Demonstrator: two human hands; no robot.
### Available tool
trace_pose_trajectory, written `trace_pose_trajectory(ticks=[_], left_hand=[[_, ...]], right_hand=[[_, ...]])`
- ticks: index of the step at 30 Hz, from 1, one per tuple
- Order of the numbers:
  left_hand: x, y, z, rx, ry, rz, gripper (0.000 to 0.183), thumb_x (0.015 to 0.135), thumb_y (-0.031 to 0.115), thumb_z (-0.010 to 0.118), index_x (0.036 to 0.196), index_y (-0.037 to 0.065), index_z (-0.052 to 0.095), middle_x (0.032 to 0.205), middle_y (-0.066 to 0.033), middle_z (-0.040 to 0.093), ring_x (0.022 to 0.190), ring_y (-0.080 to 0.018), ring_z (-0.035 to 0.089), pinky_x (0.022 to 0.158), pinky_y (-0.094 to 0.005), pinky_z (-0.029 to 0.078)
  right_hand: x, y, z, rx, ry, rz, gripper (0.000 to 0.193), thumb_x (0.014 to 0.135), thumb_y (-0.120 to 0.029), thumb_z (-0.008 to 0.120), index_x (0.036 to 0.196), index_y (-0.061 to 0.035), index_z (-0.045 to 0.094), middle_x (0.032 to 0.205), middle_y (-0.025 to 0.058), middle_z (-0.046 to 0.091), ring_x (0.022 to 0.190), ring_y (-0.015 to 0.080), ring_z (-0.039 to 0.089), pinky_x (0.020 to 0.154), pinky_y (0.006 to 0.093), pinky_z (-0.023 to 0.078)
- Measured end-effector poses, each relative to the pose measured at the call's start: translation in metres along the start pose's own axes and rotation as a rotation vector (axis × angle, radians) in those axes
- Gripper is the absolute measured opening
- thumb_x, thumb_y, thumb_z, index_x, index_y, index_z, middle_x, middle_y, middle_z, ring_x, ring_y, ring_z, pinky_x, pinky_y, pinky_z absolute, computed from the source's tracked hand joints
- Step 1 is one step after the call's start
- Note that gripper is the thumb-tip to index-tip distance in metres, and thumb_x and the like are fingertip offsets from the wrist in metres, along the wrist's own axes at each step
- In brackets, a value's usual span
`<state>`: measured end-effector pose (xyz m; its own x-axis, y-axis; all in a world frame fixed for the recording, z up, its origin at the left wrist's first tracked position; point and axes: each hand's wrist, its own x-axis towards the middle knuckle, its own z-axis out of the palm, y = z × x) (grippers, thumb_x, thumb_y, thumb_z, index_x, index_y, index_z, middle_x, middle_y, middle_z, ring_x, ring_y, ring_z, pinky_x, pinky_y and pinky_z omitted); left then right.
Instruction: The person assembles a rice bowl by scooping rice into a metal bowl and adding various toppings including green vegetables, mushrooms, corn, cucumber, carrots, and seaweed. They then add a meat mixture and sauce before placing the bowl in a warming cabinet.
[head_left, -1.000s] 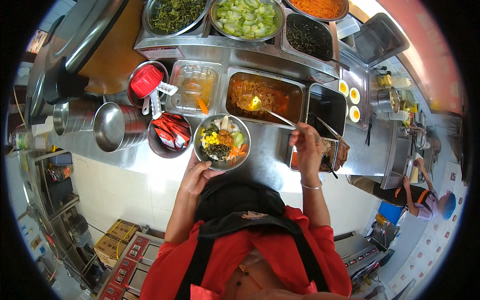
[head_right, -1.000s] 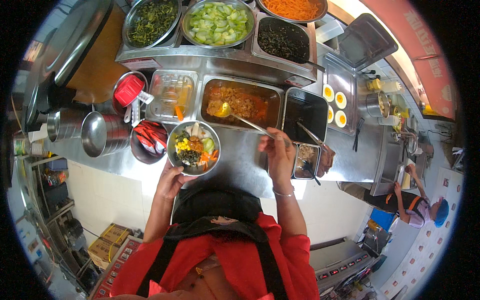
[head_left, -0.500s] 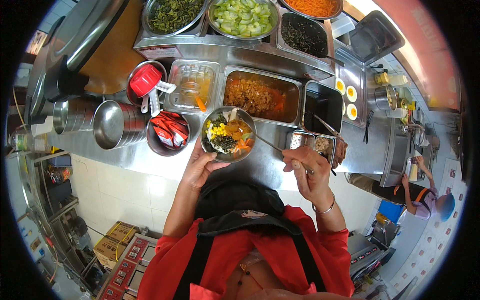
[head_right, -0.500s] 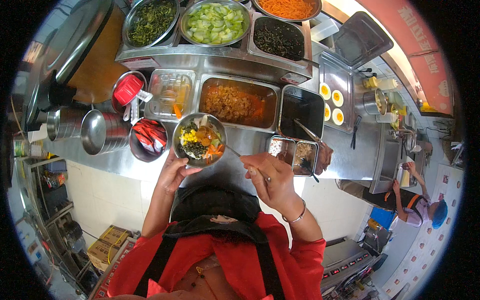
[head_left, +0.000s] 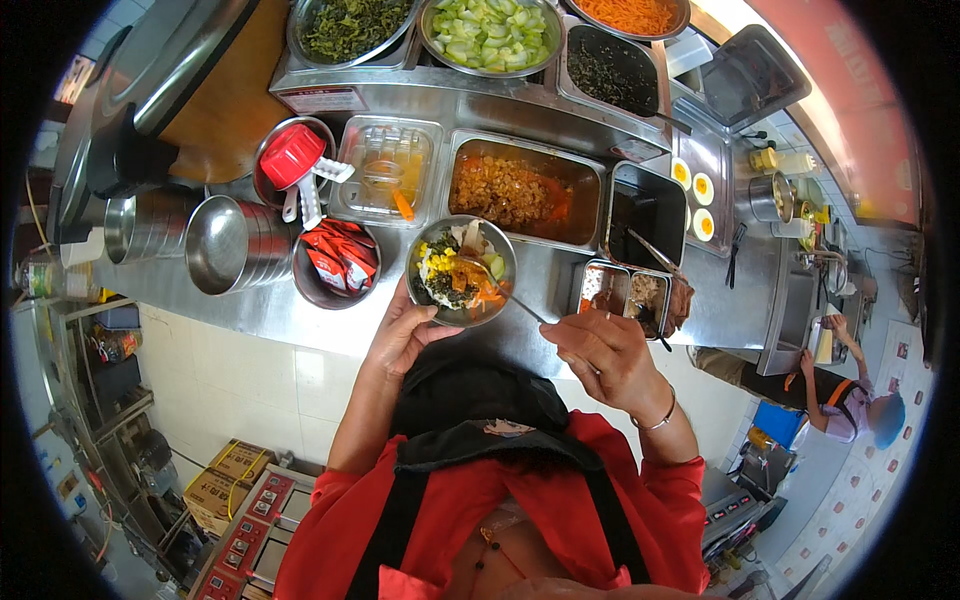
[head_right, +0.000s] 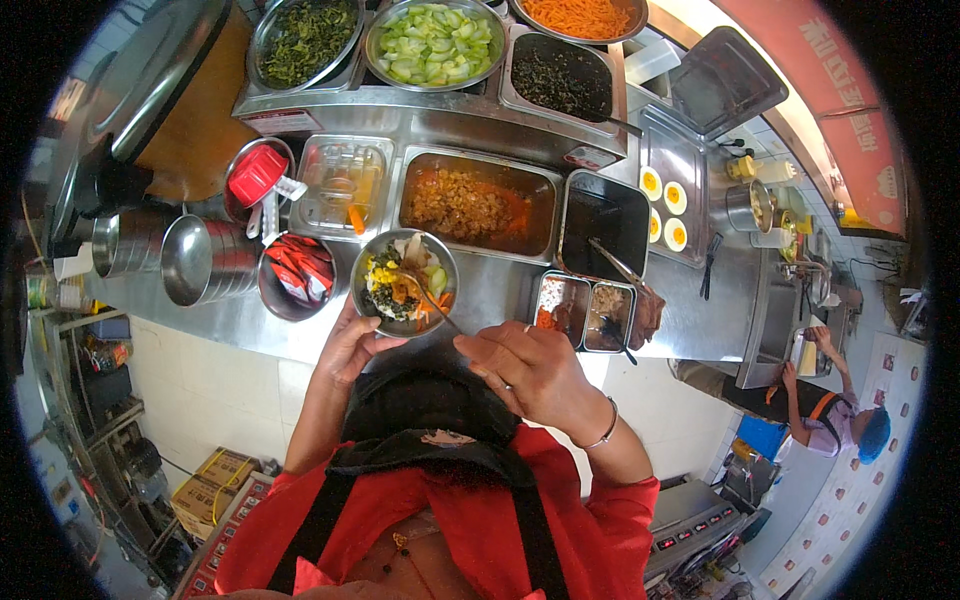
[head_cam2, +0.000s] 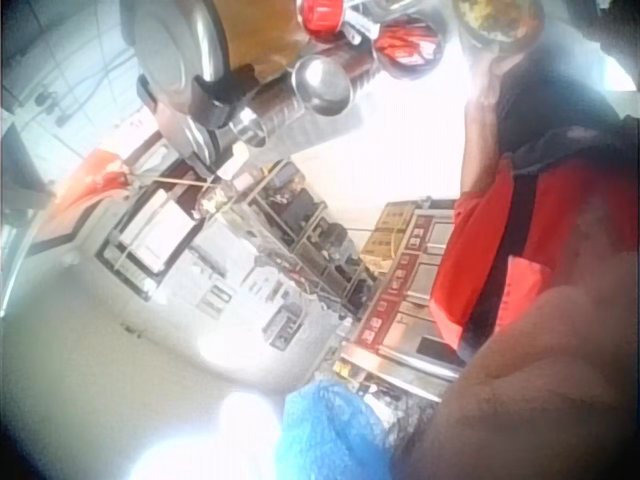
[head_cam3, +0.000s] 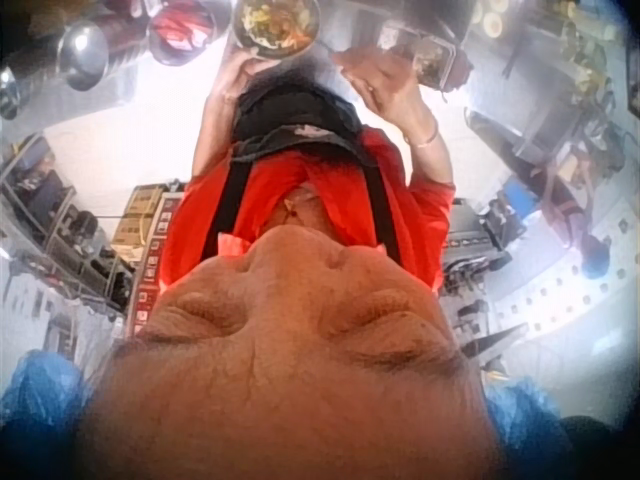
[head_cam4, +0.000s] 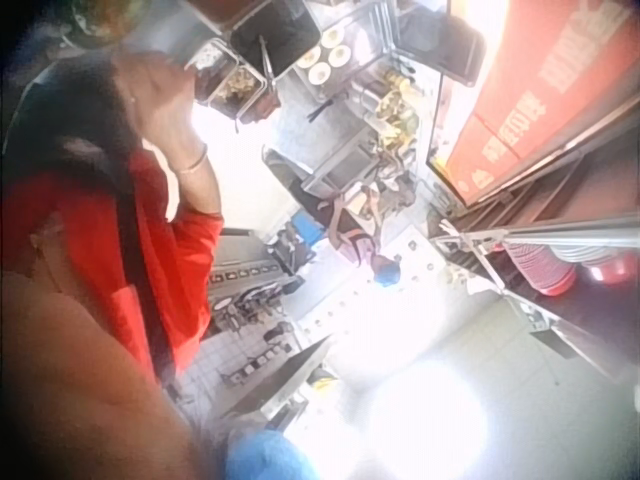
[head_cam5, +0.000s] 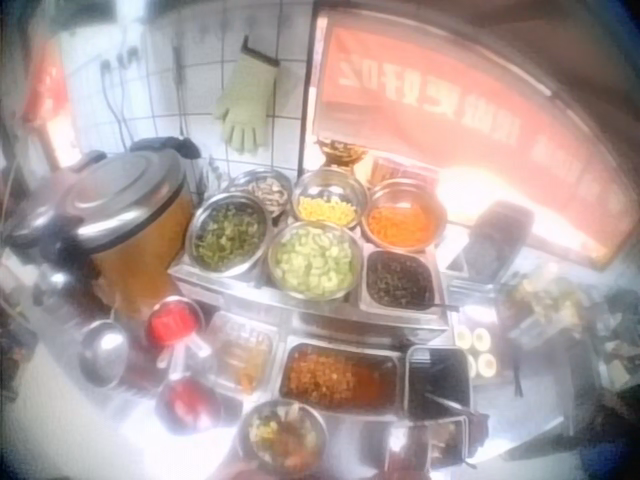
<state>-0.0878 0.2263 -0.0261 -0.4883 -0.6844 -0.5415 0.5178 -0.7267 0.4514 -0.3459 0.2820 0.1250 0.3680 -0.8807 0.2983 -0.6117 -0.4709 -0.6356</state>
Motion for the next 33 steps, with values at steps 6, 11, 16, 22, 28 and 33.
trace_pose_trajectory(ticks=[6, 11, 16, 22, 28, 33], left_hand=[[0.000, 0.000, 0.002, -0.017, 0.003, -0.026, 0.071, 0.080, -0.009, 0.052, 0.142, 0.015, 0.027, 0.133, -0.0144, 0.044, 0.115, -0.0335, 0.053, 0.078, -0.0489, 0.058], [0.003, -0.003, 0.002, -0.008, 0.001, -0.030, 0.071, 0.080, -0.009, 0.050, 0.143, 0.015, 0.026, 0.132, -0.0141, 0.045, 0.116, -0.0330, 0.052, 0.079, -0.0494, 0.058], [0.007, -0.006, -0.002, 0.033, -0.005, -0.005, 0.073, 0.077, -0.002, 0.057, 0.141, 0.009, 0.024, 0.134, -0.0190, 0.040, 0.116, -0.0390, 0.051, 0.081, -0.0500, 0.057], [0.007, -0.003, -0.003, 0.034, 0.003, -0.013, 0.075, 0.076, -0.007, 0.050, 0.143, 0.009, 0.021, 0.132, -0.0200, 0.042, 0.114, -0.0373, 0.054, 0.080, -0.0480, 0.058], [-0.001, 0.001, -0.006, 0.076, 0.034, -0.019, 0.076, 0.076, -0.005, 0.051, 0.144, 0.009, 0.019, 0.134, -0.0203, 0.041, 0.113, -0.0376, 0.054, 0.079, -0.0470, 0.058], [-0.006, 0.001, -0.011, 0.103, 0.044, -0.063, 0.079, 0.075, -0.003, 0.054, 0.144, 0.009, 0.018, 0.134, -0.0206, 0.040, 0.113, -0.0384, 0.054, 0.079, -0.0470, 0.058]], right_hand=[[-0.009, 0.003, -0.003, 0.094, 0.109, 0.096, 0.023, 0.080, -0.002, 0.062, 0.103, -0.0010, 0.062, 0.086, 0.0125, 0.062, 0.069, 0.0269, 0.062, 0.057, 0.0320, 0.050], [-0.023, 0.012, 0.003, 0.266, 0.331, 0.276, 0.018, 0.091, -0.010, 0.054, 0.102, 0.0015, 0.061, 0.083, 0.0117, 0.064, 0.066, 0.0202, 0.062, 0.058, 0.0280, 0.050], [-0.040, 0.057, 0.019, 0.943, 0.801, 0.753, 0.032, 0.099, -0.025, 0.043, 0.107, 0.0029, 0.057, 0.081, 0.0097, 0.062, 0.064, 0.0119, 0.058, 0.057, 0.0233, 0.048], [-0.068, 0.123, 0.044, 1.185, 1.039, 0.809, 0.028, 0.099, -0.019, 0.044, 0.108, 0.0039, 0.057, 0.081, 0.0086, 0.062, 0.065, 0.0122, 0.057, 0.060, 0.0248, 0.049], [-0.056, 0.132, 0.061, 0.636, 0.968, 0.919, 0.026, 0.099, -0.018, 0.044, 0.107, 0.0020, 0.059, 0.082, 0.0083, 0.063, 0.068, 0.0129, 0.061, 0.062, 0.0248, 0.051], [-0.048, 0.148, 0.086, 0.060, 0.712, 0.793, 0.017, 0.093, -0.008, 0.052, 0.105, -0.0006, 0.060, 0.085, 0.0110, 0.063, 0.069, 0.0170, 0.063, 0.062, 0.0273, 0.050]])
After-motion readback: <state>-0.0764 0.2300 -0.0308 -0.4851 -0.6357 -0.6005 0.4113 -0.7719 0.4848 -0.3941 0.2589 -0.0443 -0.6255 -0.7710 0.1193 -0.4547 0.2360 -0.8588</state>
